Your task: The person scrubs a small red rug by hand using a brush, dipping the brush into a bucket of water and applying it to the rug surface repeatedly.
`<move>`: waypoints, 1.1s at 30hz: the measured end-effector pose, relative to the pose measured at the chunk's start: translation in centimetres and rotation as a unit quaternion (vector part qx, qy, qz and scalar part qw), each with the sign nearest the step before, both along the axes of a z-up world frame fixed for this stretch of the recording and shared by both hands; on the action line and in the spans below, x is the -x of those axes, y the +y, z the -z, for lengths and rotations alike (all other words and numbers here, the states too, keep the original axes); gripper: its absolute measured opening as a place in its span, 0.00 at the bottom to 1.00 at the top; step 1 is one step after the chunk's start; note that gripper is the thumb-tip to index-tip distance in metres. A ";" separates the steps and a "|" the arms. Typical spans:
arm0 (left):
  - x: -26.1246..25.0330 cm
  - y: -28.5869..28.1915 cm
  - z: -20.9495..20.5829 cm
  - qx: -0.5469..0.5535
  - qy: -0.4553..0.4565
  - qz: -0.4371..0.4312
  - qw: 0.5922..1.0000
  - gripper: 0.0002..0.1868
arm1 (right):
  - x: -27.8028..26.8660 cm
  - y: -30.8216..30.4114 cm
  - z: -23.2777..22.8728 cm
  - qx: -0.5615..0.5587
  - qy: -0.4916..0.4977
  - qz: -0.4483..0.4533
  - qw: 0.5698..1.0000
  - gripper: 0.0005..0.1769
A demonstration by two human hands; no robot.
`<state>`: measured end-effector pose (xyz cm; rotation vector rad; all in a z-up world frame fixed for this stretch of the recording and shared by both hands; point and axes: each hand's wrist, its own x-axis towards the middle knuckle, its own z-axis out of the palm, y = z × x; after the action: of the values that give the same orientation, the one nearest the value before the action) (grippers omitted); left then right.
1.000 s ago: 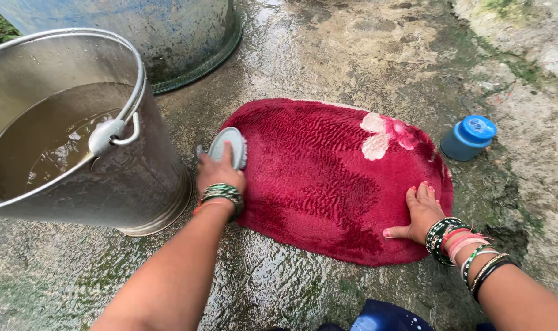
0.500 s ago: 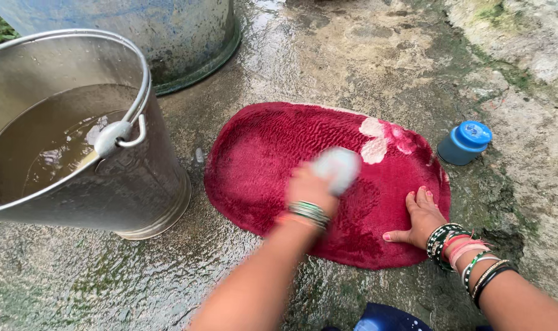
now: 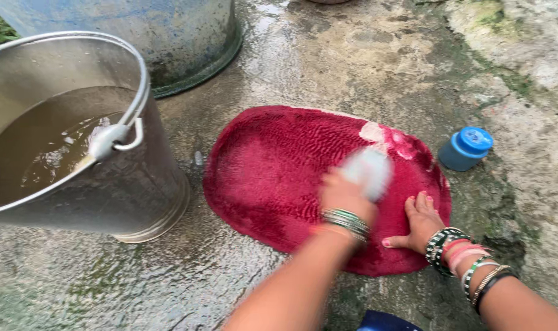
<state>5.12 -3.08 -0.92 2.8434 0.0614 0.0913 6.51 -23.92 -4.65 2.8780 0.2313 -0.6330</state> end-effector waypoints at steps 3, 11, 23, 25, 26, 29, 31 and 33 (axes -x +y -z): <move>0.7 -2.8 1.6 0.011 -0.001 0.105 0.994 0.35 | 0.0 -0.3 0.1 -0.011 0.001 -0.006 1.000 0.86; -2.0 18.5 2.5 0.156 0.008 -0.258 0.953 0.37 | 0.4 0.3 -0.9 -0.021 0.010 0.010 1.000 0.83; 1.6 0.1 0.0 0.041 0.056 -0.020 0.997 0.41 | -0.1 -0.3 -0.2 -0.005 0.011 -0.001 1.000 0.84; 3.1 -1.3 0.5 0.013 0.027 0.072 0.997 0.38 | -0.2 -0.4 0.5 -0.012 0.000 -0.006 1.000 0.84; 3.2 -0.6 0.8 -0.002 0.003 0.089 0.996 0.37 | -0.2 -0.5 0.7 -0.020 -0.005 -0.003 1.000 0.84; 2.3 5.3 1.7 0.013 0.080 0.058 0.995 0.41 | 0.3 -0.8 0.5 -0.028 -0.002 0.003 1.000 0.84; 1.0 12.0 2.0 -0.123 0.010 -0.065 0.990 0.39 | 0.3 -0.4 0.1 -0.029 0.000 0.006 1.000 0.84; 1.2 19.8 1.6 -0.096 -0.031 -0.083 0.991 0.37 | 0.4 -0.2 -0.3 -0.025 0.001 0.011 1.000 0.84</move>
<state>3.96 16.73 -2.53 3.0203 0.2903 0.2318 6.06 -24.07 -4.40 2.9325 0.2204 -0.6429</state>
